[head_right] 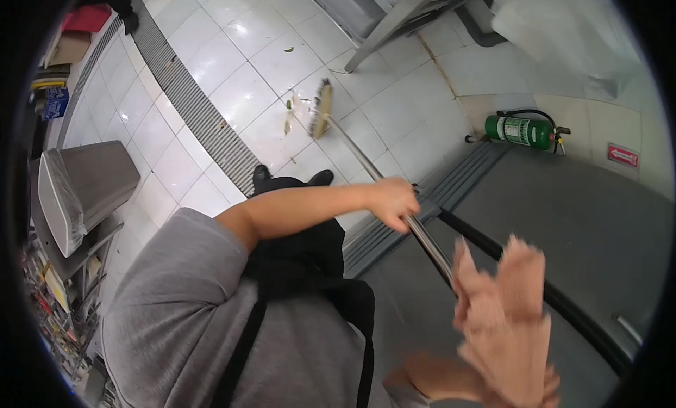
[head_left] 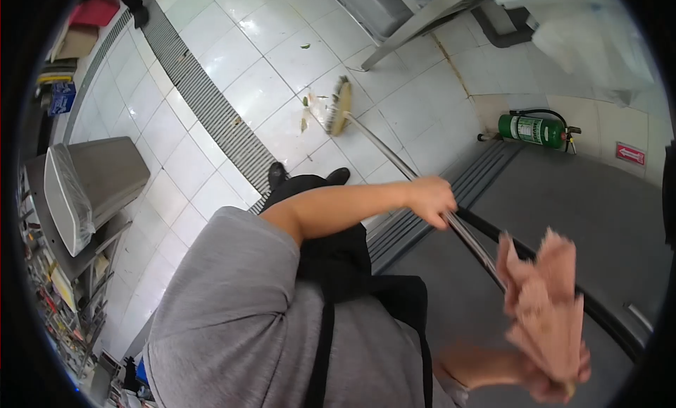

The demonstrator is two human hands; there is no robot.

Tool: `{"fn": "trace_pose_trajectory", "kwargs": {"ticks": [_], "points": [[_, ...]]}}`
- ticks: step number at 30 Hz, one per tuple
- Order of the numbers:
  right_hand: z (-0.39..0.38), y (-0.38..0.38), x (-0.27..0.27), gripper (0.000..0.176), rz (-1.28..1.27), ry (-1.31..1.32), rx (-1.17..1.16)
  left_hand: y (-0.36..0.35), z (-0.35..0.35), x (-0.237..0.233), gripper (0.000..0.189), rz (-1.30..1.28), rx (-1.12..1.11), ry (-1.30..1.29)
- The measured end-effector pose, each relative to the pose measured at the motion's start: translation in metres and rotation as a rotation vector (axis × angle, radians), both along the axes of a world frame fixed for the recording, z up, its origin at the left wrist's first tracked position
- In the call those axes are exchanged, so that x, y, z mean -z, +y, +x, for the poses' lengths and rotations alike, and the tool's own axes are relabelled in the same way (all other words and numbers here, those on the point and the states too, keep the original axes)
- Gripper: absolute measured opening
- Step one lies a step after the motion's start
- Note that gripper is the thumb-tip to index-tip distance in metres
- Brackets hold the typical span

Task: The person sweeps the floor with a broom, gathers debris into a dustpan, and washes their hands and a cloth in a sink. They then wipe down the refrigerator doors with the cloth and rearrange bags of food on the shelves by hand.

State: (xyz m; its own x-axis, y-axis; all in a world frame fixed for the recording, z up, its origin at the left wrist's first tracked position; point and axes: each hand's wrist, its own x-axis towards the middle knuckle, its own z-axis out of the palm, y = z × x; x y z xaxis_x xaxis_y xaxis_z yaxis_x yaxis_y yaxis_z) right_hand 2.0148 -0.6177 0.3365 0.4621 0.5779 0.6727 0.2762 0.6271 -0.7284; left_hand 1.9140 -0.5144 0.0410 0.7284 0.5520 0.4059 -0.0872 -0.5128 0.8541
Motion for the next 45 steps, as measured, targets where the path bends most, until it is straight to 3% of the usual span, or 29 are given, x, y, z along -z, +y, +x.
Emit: {"fn": "trace_pose_trajectory", "kwargs": {"ticks": [4, 6, 9, 12, 17, 24, 28, 34, 37, 38, 39, 40, 41, 42, 45], "points": [[-0.054, -0.033, -0.01, 0.018, -0.115, -0.115, -0.312, -0.046, -0.001, -0.048, 0.025, -0.031, 0.235, -0.053], [-0.075, -0.04, -0.006, 0.02, -0.192, -0.178, -0.409, -0.068, -0.001, -0.051, 0.027, -0.223, 0.322, -0.109], [-0.092, -0.044, 0.01, 0.022, -0.241, -0.242, -0.447, -0.102, 0.001, 0.01, 0.029, -0.295, 0.175, -0.165], [-0.109, -0.049, 0.027, 0.024, -0.256, -0.254, -0.429, -0.107, -0.033, 0.054, 0.028, -0.252, 0.277, 0.039], [-0.137, -0.06, 0.047, 0.026, -0.245, -0.15, 0.091, -0.062, -0.108, 0.082, 0.027, -0.1, 0.287, 0.131], [-0.152, -0.046, 0.09, 0.023, -0.212, 0.07, -0.067, 0.02, -0.188, 0.085, 0.026, -0.011, 0.238, 0.423], [-0.131, -0.042, 0.045, 0.028, -0.031, 0.11, 0.027, 0.013, -0.151, 0.035, 0.025, 0.099, 0.148, 0.234], [-0.114, -0.022, -0.024, 0.028, -0.091, -0.004, 0.052, -0.028, -0.034, -0.07, 0.028, -0.013, 0.215, -0.127], [-0.126, 0.017, -0.02, 0.028, -0.19, 0.01, 0.358, -0.01, 0.027, -0.065, 0.024, -0.035, 0.278, -0.043], [-0.133, 0.037, -0.009, 0.028, -0.186, 0.002, 0.345, 0.0, 0.044, -0.053, 0.024, -0.115, 0.285, -0.006], [-0.137, 0.055, 0.003, 0.028, -0.336, 0.159, 0.648, 0.012, 0.061, -0.032, 0.023, -0.196, 0.29, 0.033], [-0.131, 0.066, 0.018, 0.029, -0.369, 0.162, 0.638, 0.021, 0.084, 0.0, 0.025, -0.204, 0.292, 0.102], [-0.082, 0.063, 0.03, 0.028, -0.389, -0.159, 0.227, 0.028, 0.109, 0.043, 0.026, -0.11, 0.24, 0.035], [-0.027, 0.063, 0.044, 0.027, -0.387, -0.465, -0.205, 0.04, 0.109, 0.057, 0.026, -0.189, 0.24, 0.103], [0.005, 0.092, 0.06, 0.021, -0.288, -0.386, -0.187, 0.067, 0.099, 0.091, 0.025, -0.234, 0.313, 0.174]]}}
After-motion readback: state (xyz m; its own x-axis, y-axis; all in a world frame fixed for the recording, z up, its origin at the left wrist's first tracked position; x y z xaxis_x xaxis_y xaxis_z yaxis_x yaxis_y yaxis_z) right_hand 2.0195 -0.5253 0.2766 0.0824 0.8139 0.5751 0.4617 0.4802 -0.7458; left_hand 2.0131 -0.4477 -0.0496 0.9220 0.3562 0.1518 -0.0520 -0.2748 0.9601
